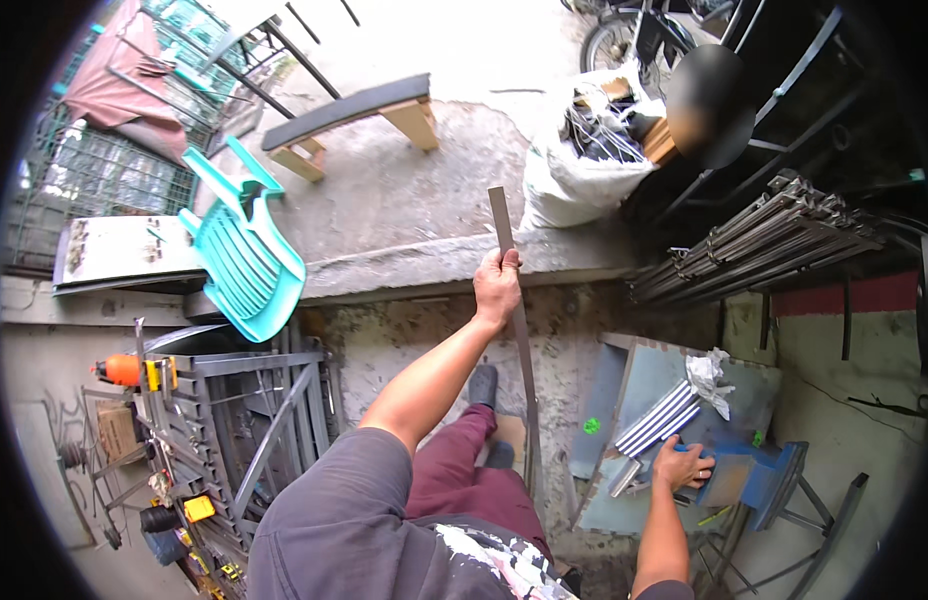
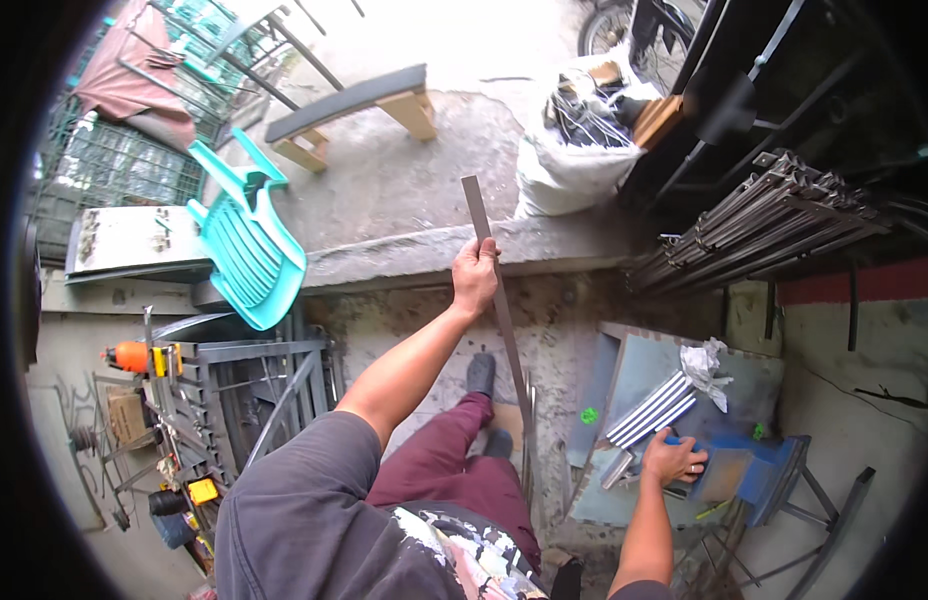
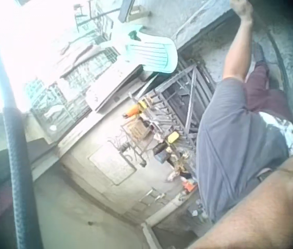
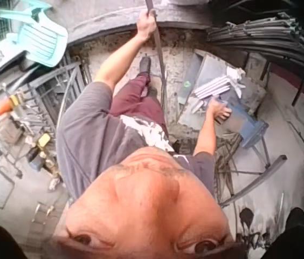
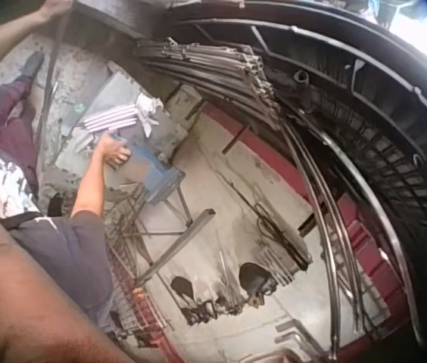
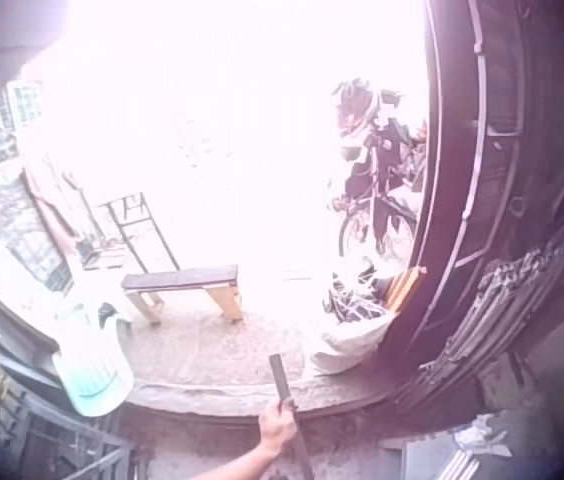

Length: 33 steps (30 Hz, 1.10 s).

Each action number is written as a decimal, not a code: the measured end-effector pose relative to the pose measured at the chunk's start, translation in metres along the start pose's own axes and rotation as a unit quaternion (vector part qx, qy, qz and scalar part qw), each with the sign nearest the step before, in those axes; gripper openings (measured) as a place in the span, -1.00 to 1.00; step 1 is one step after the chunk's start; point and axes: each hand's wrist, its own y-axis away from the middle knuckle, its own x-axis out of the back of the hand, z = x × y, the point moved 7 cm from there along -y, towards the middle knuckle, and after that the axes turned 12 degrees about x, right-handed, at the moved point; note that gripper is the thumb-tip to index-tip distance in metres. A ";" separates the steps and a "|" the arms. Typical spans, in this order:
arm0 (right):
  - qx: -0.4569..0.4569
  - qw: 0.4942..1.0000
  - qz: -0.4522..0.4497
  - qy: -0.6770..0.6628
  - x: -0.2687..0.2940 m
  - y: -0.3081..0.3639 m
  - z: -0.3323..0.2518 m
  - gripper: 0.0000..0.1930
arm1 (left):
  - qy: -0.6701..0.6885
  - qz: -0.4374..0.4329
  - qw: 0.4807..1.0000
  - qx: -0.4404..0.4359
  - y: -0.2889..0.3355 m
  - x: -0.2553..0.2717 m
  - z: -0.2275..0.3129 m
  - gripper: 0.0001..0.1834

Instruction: The person measures and marks metal strips and metal plates with a tape measure, pencil, and marker, then grinds them with a grinder.

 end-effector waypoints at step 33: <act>0.799 0.404 -0.426 -0.128 0.206 0.600 -0.191 -0.38 | 0.557 -0.013 0.796 -0.235 0.494 0.712 0.179 -0.21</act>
